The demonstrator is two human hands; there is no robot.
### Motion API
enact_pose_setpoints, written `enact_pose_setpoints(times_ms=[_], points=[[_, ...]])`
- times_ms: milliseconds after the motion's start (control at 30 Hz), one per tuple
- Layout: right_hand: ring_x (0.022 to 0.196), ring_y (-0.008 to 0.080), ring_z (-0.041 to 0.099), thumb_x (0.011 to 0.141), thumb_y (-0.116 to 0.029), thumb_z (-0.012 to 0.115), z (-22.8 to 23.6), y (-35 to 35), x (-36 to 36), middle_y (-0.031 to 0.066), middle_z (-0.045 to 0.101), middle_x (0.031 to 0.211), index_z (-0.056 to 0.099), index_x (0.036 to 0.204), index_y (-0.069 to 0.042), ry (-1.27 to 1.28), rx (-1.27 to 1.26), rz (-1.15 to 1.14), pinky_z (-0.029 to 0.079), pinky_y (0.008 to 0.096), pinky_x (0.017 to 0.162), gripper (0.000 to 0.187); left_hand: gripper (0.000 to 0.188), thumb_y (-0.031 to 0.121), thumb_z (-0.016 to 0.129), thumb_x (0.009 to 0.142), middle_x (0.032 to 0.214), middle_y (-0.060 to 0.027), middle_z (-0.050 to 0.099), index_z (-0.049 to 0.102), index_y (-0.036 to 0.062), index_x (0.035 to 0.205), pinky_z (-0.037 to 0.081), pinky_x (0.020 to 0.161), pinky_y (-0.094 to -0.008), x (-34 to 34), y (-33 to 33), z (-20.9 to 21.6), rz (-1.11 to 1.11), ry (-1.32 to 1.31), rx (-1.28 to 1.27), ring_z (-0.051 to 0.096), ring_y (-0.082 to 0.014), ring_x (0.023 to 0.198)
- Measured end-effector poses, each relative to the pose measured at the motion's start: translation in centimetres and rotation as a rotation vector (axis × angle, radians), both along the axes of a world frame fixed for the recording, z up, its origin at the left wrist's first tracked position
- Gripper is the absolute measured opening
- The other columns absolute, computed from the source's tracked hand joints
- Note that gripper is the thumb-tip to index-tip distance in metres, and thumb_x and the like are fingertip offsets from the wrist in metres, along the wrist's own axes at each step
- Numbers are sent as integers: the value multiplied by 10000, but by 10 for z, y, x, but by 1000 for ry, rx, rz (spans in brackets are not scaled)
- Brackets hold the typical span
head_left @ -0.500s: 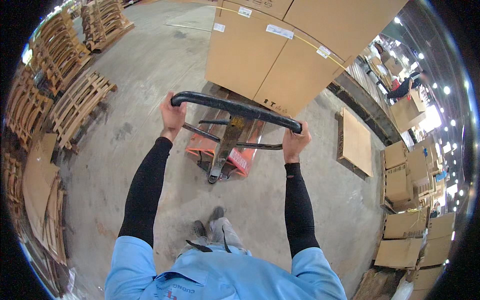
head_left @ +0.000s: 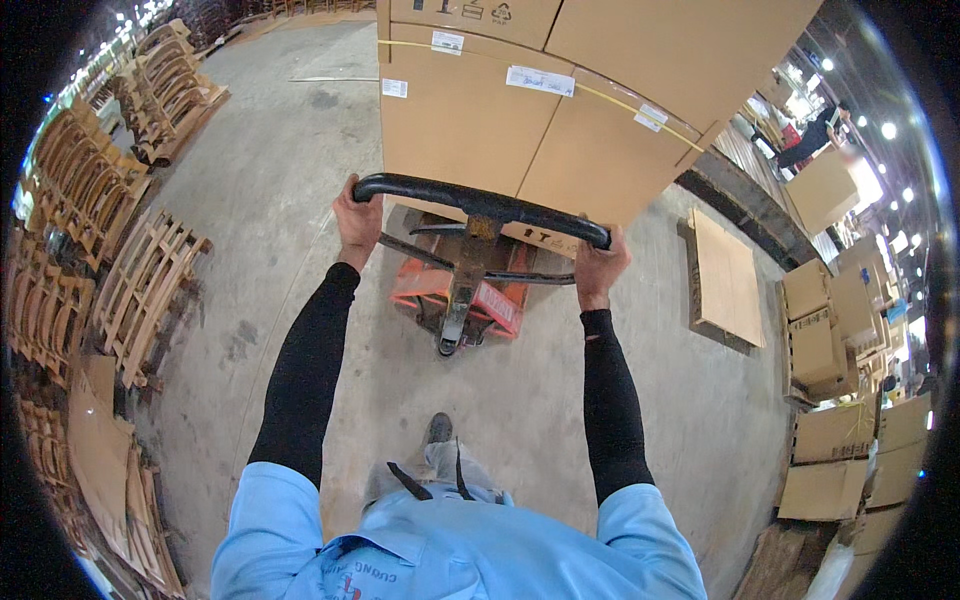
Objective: The person uses a manual pallet jack to move a stack of cardboard boxes across a warehouse floor. They then walk to a stack of wooden pallets, pick up one pallet by hand, and place it on the floor.
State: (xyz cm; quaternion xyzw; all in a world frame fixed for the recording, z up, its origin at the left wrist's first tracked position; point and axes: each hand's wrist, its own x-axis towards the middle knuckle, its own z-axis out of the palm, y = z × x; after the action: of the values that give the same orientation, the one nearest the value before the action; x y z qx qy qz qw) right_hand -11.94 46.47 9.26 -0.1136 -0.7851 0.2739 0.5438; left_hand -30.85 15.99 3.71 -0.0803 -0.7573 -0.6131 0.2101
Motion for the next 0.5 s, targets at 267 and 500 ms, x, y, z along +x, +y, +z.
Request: enact_pose_setpoints(times_ms=[267,500], points=[[615,341,570,737,-68,680,-20,-18,-8,130,569,659,569,752,-65,-99,86,-11,421,380,557,112,249,46,611,898,763,-11,422,401,-9,776,425,708,-246,-51,-2,-37,-106,14,7,391,-93,731],[559,330,535,732,-25,656,-89,-105,77,138,519,638,524,702,-51,-263,147,158,400,399,509,138,198,189,487,919,733,-11,500,529,72,765,426,666,-291,3,-76,-125,-507,-438,841,504,-128,694]])
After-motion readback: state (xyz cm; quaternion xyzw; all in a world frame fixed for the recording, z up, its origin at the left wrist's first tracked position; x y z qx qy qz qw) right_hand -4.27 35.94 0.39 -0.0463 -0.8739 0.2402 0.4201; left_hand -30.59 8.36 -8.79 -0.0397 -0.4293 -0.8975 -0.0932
